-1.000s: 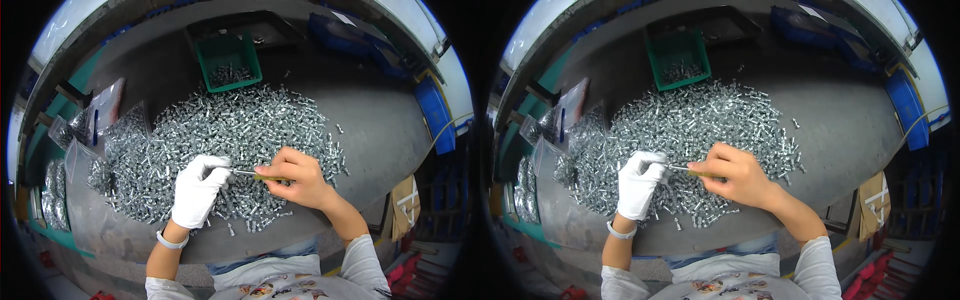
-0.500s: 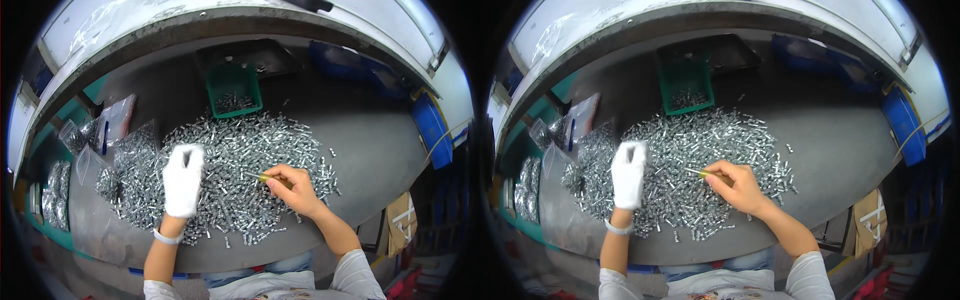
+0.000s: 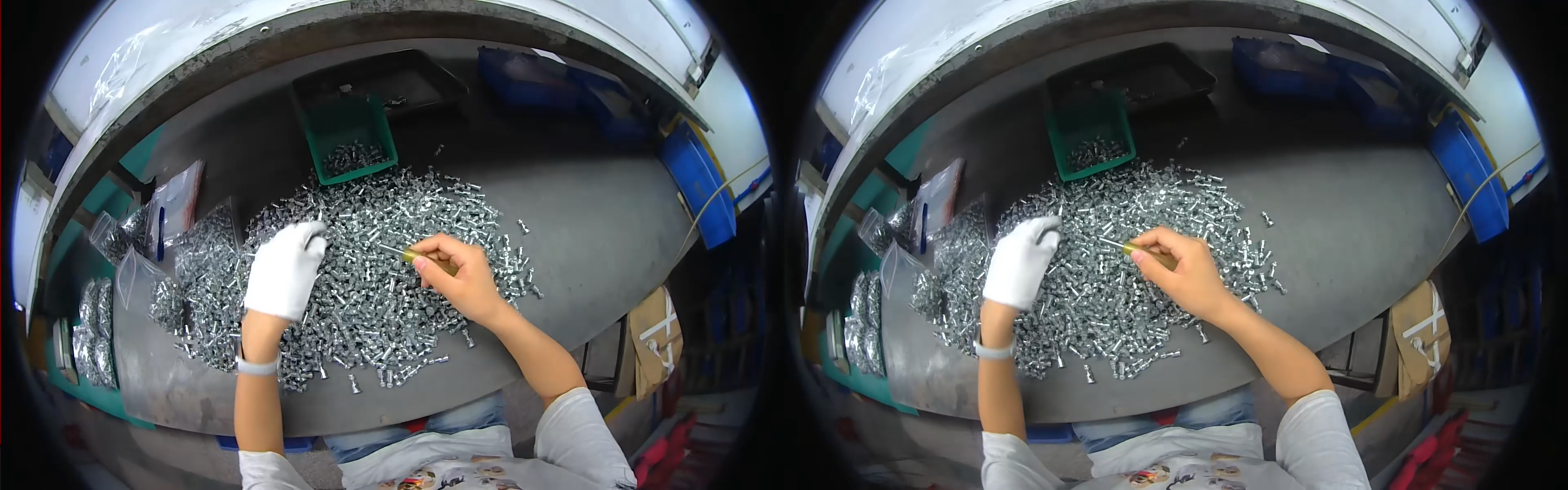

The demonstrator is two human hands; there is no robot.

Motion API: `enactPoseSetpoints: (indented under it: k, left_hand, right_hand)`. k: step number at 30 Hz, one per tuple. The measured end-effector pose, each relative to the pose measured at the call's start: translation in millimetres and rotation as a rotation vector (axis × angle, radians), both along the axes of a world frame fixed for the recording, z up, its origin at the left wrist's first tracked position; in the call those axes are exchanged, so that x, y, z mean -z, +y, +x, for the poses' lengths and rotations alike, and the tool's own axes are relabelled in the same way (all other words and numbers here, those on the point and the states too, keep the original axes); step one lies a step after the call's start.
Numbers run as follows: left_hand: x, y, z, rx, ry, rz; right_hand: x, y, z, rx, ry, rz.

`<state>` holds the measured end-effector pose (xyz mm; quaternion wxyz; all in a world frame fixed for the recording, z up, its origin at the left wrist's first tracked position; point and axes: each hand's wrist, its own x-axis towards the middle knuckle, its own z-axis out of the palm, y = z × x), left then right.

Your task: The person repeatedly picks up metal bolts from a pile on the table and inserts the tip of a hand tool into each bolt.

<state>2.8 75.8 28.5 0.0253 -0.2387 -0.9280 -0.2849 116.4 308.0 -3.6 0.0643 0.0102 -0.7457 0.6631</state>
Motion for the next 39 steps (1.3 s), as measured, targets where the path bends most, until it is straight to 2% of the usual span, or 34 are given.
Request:
enactPoseSetpoints:
  k: [1, 2, 5, 6, 7, 9, 14, 17, 19, 23, 24, 28, 32, 34, 37, 39]
  left_hand:
    - [5, -3, 4, -0.03, 0.008, 0.104]
    - [5, -3, 7, -0.095, -0.072, 0.199]
    - [29, -8, 3, -0.133, -0.074, 0.429]
    - [35, -10, 3, -0.14, -0.07, 0.429]
    - [39, -8, 2, -0.143, -0.002, 0.396]
    - [40, -8, 3, -0.156, 0.125, 0.313]
    - [38, -7, 7, -0.145, 0.216, 0.179]
    - [43, -9, 4, -0.133, 0.239, 0.183]
    - [45, -10, 3, -0.116, 0.25, 0.196]
    - [43, -9, 6, -0.118, 0.268, 0.212]
    - [44, -9, 6, -0.114, 0.268, 0.217]
    - [35, -8, 9, -0.131, 0.226, 0.159]
    - [43, -9, 6, -0.065, 0.411, 0.174]
    - [41, -8, 8, -0.063, 0.412, 0.182]
    - [42, -7, 7, -0.052, 0.43, 0.192]
    - [40, -6, 8, -0.042, 0.436, 0.203]
  right_hand:
    - [0, 0, -1, -0.011, 0.005, 0.014]
    - [-1, -4, 0, -0.015, -0.022, -0.082]
    - [1, -9, 3, -0.051, 0.019, -0.222]
    - [-2, -14, 7, -0.112, 0.022, -0.263]
    - [-6, -18, 13, -0.293, -0.027, -0.601]
    - [-22, -34, 16, -0.66, 0.121, -0.905]
    - [-104, -66, 34, -0.979, 0.035, -1.231]
    - [-130, -88, 35, -1.151, 0.023, -1.388]
    - [-128, -110, 36, -1.304, 0.02, -1.498]
    - [-136, -144, 44, -1.342, -0.113, -1.647]
    - [-142, -149, 49, -1.262, -0.212, -1.718]
    - [-143, -188, 45, -1.387, -0.147, -1.856]
    - [-145, -213, 41, -1.489, -0.153, -2.004]
    - [-145, -226, 42, -1.544, -0.163, -2.064]
    - [-153, -250, 39, -1.836, -0.217, -2.334]
    - [-156, -253, 35, -1.954, -0.352, -2.244]
